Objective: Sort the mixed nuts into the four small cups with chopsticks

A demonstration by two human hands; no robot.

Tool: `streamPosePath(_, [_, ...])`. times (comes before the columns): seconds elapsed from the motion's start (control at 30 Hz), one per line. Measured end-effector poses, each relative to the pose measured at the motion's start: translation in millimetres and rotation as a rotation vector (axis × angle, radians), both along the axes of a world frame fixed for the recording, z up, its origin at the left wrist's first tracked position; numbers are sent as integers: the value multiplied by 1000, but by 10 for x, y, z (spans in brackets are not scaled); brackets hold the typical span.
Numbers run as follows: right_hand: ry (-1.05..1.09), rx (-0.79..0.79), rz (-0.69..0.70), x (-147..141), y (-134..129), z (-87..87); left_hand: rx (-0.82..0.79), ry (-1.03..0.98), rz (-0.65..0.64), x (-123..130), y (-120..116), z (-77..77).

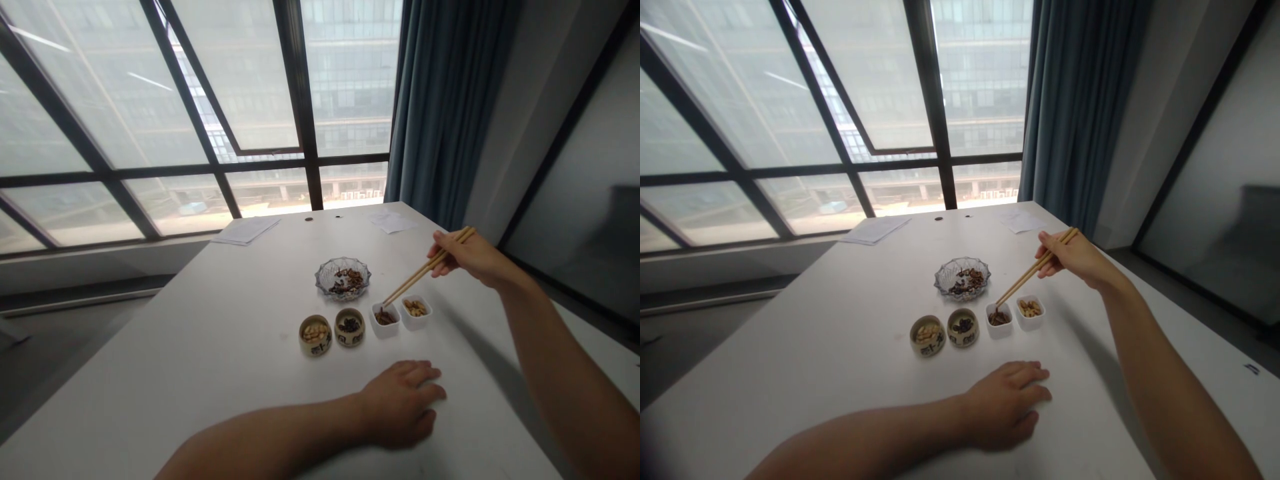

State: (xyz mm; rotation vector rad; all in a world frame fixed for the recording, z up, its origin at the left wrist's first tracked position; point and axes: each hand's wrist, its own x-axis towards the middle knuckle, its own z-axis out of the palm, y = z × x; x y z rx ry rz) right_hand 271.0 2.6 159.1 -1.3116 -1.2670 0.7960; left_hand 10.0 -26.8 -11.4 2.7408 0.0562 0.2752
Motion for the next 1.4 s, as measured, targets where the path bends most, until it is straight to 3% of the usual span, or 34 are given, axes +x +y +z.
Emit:
streamPosePath(0.4, [29, 188, -60, -320, 118, 24, 1, 3, 5, -4, -1, -7])
streamPosePath(0.63, [52, 208, -21, -615, 512, -229, -8, 2, 3, -2, -5, -10])
streamPosePath(0.87, [-14, 191, 6, -716, 922, -555, -13, -9, -9, -4, -6, -45])
streamPosePath(1.23, [-47, 113, 64, -848, 1027, -675, -6, -9, -11, 4, -12, -54])
streamPosePath(1.4, [-37, 117, 22, -887, 1016, -692, -10, -10, -7, 4, -3, -73])
